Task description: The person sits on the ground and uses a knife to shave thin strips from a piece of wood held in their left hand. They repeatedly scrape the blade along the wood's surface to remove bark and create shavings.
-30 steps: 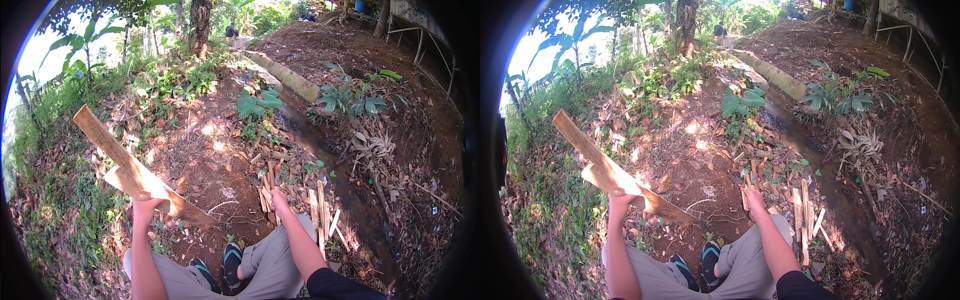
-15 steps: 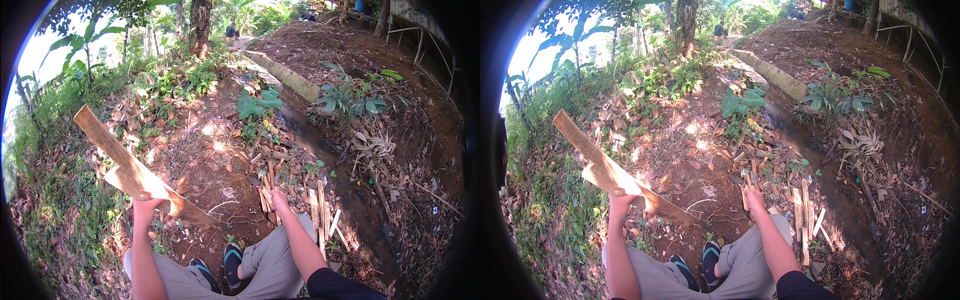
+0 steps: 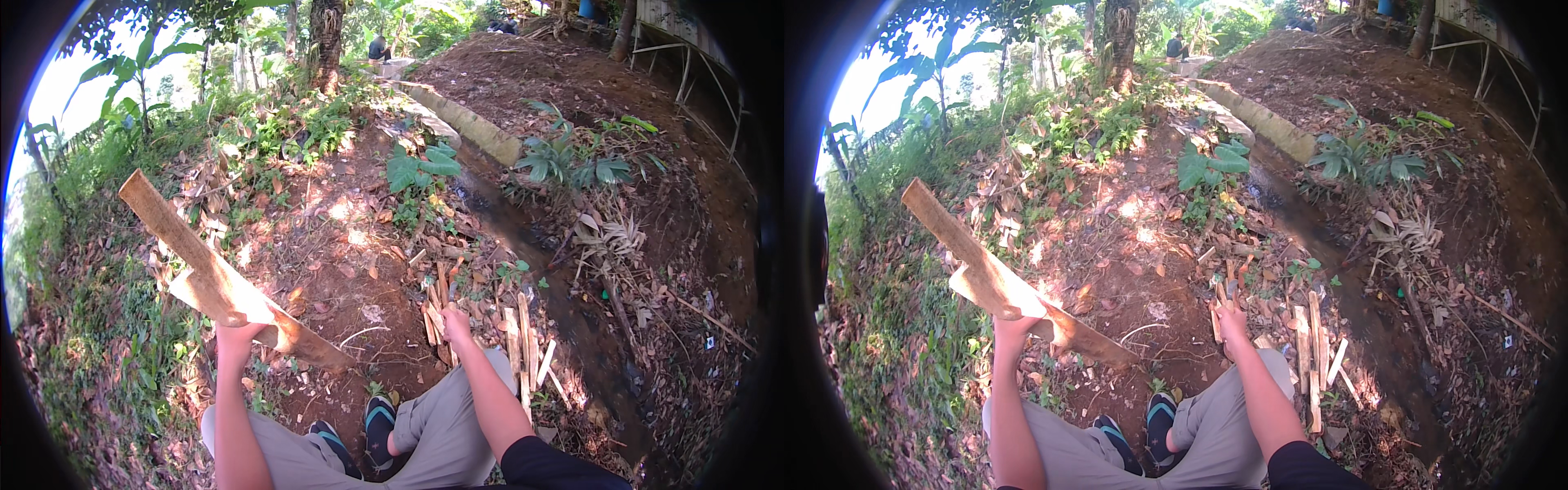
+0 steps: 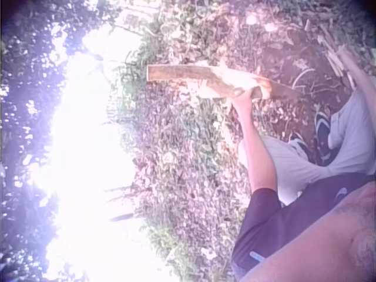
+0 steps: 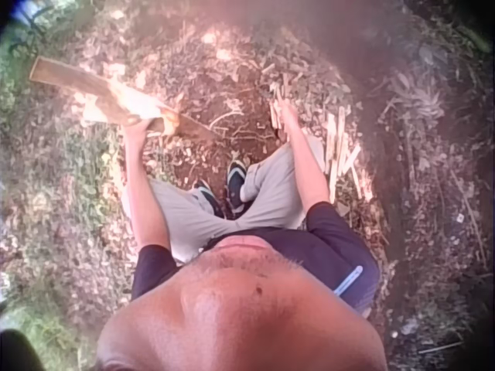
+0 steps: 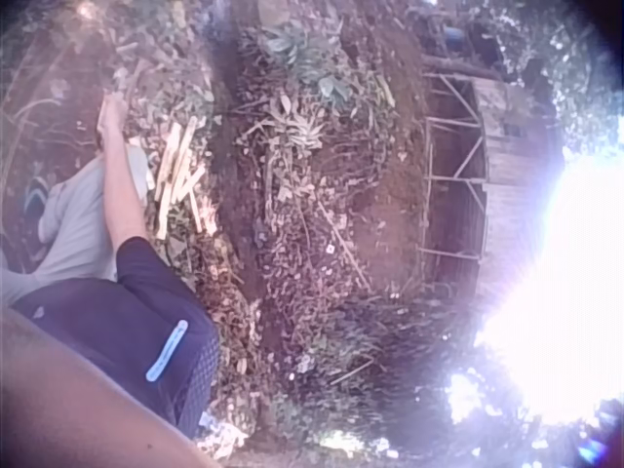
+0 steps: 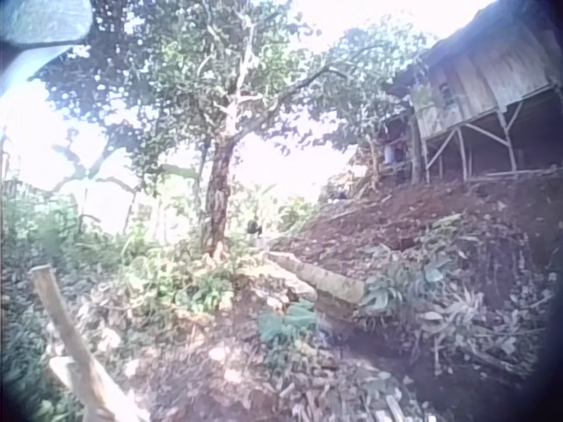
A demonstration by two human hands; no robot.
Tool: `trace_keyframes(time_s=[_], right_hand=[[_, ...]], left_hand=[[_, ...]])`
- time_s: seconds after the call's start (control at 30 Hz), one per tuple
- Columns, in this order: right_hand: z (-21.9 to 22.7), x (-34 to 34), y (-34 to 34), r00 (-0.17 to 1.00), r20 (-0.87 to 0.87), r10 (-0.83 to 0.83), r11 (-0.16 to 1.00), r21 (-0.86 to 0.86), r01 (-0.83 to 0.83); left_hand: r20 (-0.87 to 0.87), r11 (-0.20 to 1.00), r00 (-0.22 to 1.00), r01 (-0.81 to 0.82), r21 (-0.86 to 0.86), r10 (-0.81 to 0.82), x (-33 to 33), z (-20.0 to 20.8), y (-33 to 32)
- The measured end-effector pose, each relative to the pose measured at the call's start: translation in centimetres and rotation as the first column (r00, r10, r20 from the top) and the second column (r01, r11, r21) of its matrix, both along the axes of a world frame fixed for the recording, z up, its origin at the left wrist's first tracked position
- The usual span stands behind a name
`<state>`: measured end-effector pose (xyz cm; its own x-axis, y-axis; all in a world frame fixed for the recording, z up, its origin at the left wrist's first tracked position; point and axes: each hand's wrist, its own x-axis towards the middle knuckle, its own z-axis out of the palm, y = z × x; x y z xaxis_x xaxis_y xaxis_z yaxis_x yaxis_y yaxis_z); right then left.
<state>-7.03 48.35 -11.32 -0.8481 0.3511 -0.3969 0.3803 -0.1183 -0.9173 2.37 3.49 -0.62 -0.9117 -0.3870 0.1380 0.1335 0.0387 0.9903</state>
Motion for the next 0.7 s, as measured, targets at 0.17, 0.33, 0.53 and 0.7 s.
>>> trace_keyframes(time_s=[0.17, 0.33, 0.53, 0.7], right_hand=[[2.9, 0.1, 2.2, 0.944, -0.317, -0.087, 0.945, -0.325, -0.022], [17.0, 2.3, 2.2, 0.677, -0.679, -0.286, 0.817, -0.541, -0.198], [36.2, 10.6, 1.8, 0.024, -0.984, -0.174, 0.738, -0.147, -0.659], [44.2, 17.4, -1.9, -0.314, -0.947, 0.064, 0.657, 0.277, -0.701]], left_hand=[[0.012, 0.998, 1.0, -0.016, 0.055, 0.016, 0.0, 0.2, 0.3], [-0.015, 1.0, 1.0, 0.01, -0.011, -0.01, -0.2, -0.5, -0.3], [-0.038, 0.987, 0.997, 0.058, -0.148, -0.064, -0.1, -1.2, -1.1], [-0.095, 0.988, 0.988, 0.114, -0.102, -0.124, -0.7, -0.7, -0.1]])
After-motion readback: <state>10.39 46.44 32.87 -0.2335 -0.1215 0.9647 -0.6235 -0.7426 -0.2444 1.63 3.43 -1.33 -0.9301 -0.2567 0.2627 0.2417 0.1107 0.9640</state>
